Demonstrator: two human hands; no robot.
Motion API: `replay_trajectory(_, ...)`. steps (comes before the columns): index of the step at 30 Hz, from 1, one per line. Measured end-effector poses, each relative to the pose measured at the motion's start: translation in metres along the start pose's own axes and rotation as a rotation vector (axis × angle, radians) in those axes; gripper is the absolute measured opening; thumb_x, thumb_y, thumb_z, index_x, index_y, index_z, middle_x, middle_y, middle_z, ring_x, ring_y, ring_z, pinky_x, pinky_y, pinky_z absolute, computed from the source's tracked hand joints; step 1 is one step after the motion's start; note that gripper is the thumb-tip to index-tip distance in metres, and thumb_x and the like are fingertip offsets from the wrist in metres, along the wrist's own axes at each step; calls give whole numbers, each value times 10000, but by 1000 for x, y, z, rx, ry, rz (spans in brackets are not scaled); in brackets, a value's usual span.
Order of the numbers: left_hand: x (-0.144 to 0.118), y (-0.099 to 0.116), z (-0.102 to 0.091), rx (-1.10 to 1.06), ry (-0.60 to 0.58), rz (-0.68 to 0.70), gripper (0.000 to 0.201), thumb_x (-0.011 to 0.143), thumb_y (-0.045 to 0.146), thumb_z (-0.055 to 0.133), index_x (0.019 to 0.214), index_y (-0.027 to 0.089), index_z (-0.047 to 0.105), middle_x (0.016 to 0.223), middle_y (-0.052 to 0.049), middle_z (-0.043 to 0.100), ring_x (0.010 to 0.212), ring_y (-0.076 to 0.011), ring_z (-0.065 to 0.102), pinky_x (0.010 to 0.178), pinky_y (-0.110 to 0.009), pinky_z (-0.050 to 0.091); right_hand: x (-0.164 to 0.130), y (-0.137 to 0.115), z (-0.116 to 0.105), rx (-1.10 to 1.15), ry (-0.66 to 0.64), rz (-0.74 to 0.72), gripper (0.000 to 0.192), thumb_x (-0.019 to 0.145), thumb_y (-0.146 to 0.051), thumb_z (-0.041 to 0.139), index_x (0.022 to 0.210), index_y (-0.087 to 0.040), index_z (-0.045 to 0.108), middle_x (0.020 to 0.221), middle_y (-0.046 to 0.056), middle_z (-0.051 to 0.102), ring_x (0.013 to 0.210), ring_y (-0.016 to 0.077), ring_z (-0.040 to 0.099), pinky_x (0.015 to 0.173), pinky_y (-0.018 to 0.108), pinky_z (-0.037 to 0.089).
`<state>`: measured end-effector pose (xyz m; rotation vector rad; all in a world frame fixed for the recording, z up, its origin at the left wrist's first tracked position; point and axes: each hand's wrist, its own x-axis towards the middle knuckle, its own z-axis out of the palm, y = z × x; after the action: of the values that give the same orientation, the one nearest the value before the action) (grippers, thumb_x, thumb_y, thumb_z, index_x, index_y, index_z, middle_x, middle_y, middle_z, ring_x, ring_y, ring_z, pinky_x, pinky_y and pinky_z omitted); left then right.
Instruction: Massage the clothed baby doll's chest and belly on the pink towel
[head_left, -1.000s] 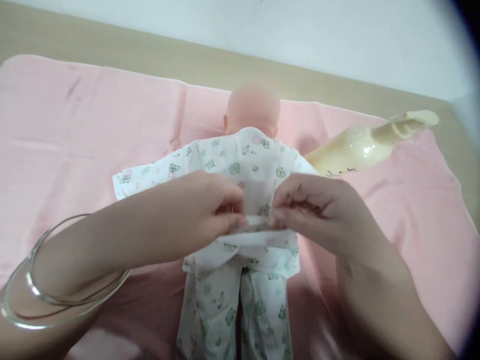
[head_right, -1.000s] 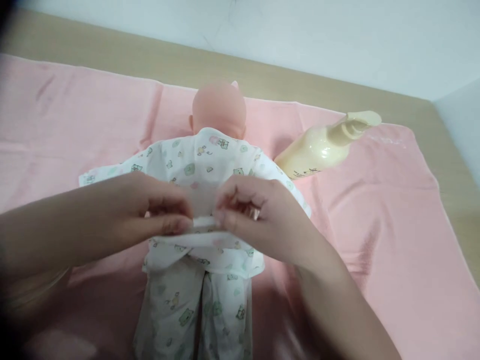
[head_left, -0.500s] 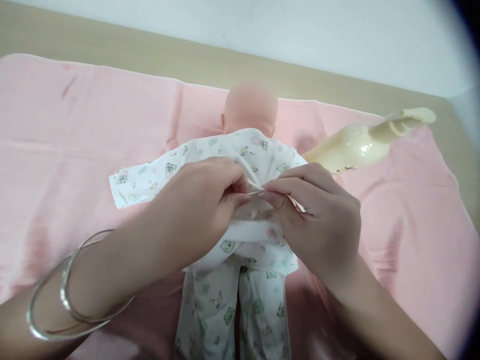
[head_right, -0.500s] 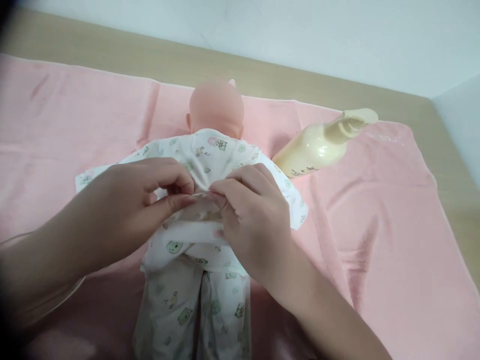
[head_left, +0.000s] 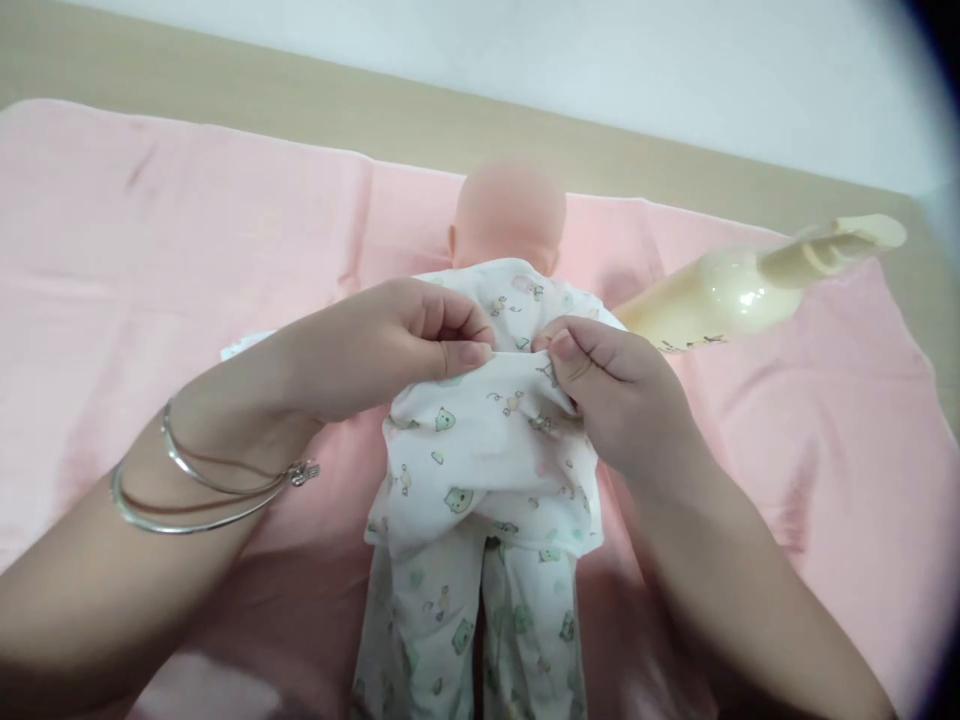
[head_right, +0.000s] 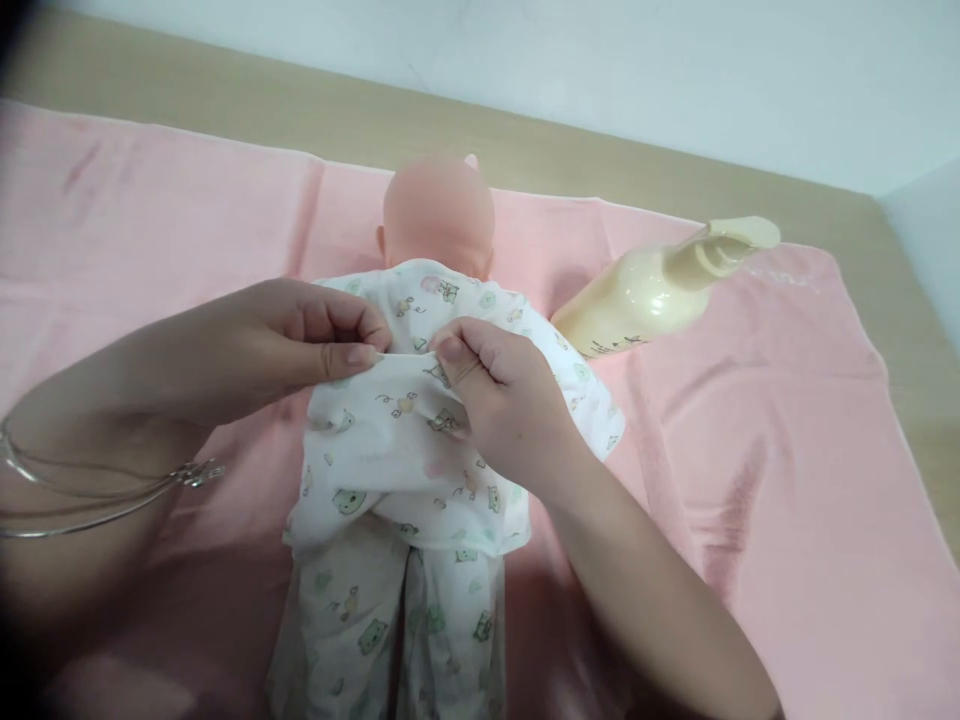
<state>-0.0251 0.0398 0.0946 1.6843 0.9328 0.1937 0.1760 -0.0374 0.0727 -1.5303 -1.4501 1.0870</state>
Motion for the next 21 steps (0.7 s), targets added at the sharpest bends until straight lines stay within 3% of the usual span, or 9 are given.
replay_trajectory(6, 2, -2, 0, -43, -39, -9, 240, 803, 420, 591, 803, 187, 649, 711, -9, 592, 686, -129, 567, 610, -220, 455, 3, 0, -5, 65, -117, 5, 336, 978, -454, 490, 744, -215, 514, 584, -43, 375, 504, 102, 347, 437, 230, 289)
replay_trajectory(21, 1, 2, 0, 24, -50, 27, 195, 798, 380, 572, 785, 205, 658, 708, -5, 614, 668, -126, 572, 611, -232, 474, 5, 10, -8, 41, -120, -64, 328, 969, -487, 501, 801, -213, 567, 571, -50, 393, 495, 101, 368, 456, 225, 324)
